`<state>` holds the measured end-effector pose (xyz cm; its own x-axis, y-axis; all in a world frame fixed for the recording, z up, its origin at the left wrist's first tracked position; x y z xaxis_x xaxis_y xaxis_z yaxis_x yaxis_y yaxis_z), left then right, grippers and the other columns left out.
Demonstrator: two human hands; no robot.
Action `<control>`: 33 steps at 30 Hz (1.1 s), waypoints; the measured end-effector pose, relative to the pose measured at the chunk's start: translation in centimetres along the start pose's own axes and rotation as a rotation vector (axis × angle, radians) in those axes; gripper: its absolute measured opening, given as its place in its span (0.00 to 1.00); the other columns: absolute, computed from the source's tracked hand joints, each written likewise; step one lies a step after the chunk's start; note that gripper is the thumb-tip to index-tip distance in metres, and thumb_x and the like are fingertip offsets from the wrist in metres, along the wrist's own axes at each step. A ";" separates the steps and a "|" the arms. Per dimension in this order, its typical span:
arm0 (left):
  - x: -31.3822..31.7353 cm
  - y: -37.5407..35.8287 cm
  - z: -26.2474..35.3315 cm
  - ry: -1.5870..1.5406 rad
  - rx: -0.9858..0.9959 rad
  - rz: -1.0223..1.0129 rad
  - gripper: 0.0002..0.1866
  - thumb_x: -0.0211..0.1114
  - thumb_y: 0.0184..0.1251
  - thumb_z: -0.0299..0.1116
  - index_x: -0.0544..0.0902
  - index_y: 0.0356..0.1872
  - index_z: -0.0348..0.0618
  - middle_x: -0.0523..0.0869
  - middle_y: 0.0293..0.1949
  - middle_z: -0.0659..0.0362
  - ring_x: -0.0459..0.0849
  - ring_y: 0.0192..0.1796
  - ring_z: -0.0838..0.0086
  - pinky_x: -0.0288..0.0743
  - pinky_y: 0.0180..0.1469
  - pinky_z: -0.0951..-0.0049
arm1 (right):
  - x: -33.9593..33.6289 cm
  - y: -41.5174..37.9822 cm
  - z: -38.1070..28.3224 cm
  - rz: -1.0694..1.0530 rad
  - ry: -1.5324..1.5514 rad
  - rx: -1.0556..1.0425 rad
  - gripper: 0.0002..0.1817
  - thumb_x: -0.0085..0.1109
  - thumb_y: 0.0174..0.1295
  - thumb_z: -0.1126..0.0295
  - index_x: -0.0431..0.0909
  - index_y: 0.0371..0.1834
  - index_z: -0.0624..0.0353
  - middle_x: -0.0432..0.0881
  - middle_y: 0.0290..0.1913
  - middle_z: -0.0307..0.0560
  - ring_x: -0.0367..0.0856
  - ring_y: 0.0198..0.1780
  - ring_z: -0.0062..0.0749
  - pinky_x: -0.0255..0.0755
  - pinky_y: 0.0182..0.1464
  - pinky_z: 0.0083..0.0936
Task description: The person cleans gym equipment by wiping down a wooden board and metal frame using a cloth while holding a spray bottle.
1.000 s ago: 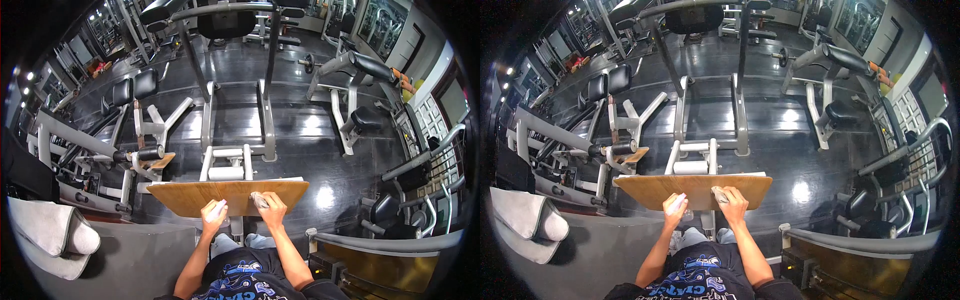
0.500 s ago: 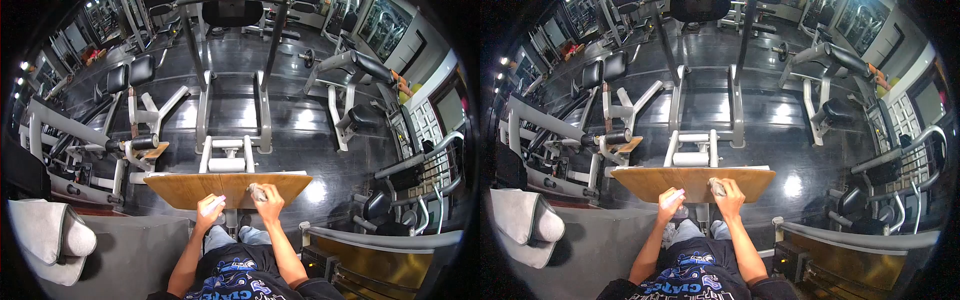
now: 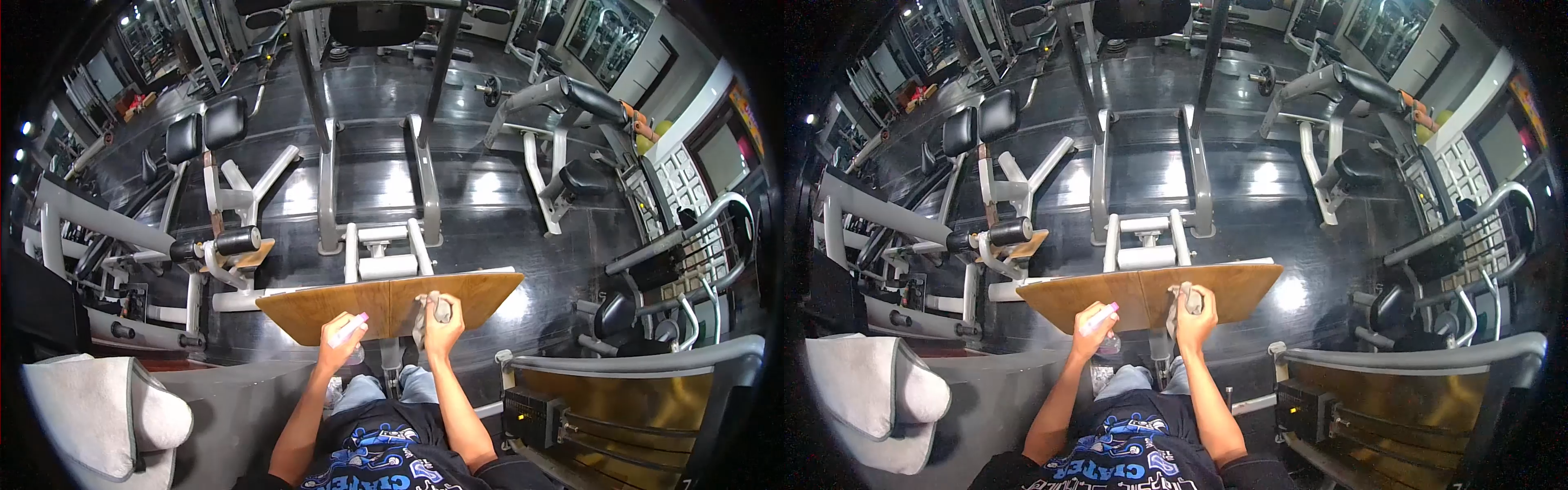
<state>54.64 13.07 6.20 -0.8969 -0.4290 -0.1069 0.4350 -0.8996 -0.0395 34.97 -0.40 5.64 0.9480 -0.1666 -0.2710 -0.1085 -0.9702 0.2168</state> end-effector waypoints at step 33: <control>-7.5 -2.8 -0.7 -0.014 -0.046 -0.077 0.09 0.67 0.69 0.32 0.83 0.35 0.35 0.79 0.29 0.62 0.78 0.23 0.82 0.71 0.26 0.78 | 4.6 -4.9 -2.3 0.068 0.008 -0.023 0.10 0.71 0.52 0.76 0.83 0.38 0.62 0.86 0.39 0.47 0.85 0.44 0.38 0.75 0.50 0.32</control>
<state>60.15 18.87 6.42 -0.9288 -0.3601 -0.0877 0.3676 -0.9254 -0.0926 40.53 4.00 5.54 0.9410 -0.2307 -0.2478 -0.1659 -0.9522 0.2563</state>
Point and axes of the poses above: each hand's wrist, its own y-axis towards the middle knuckle, its own x-axis out of the palm, z = x × y, the point moved 5 cm from there along y, towards the middle knuckle
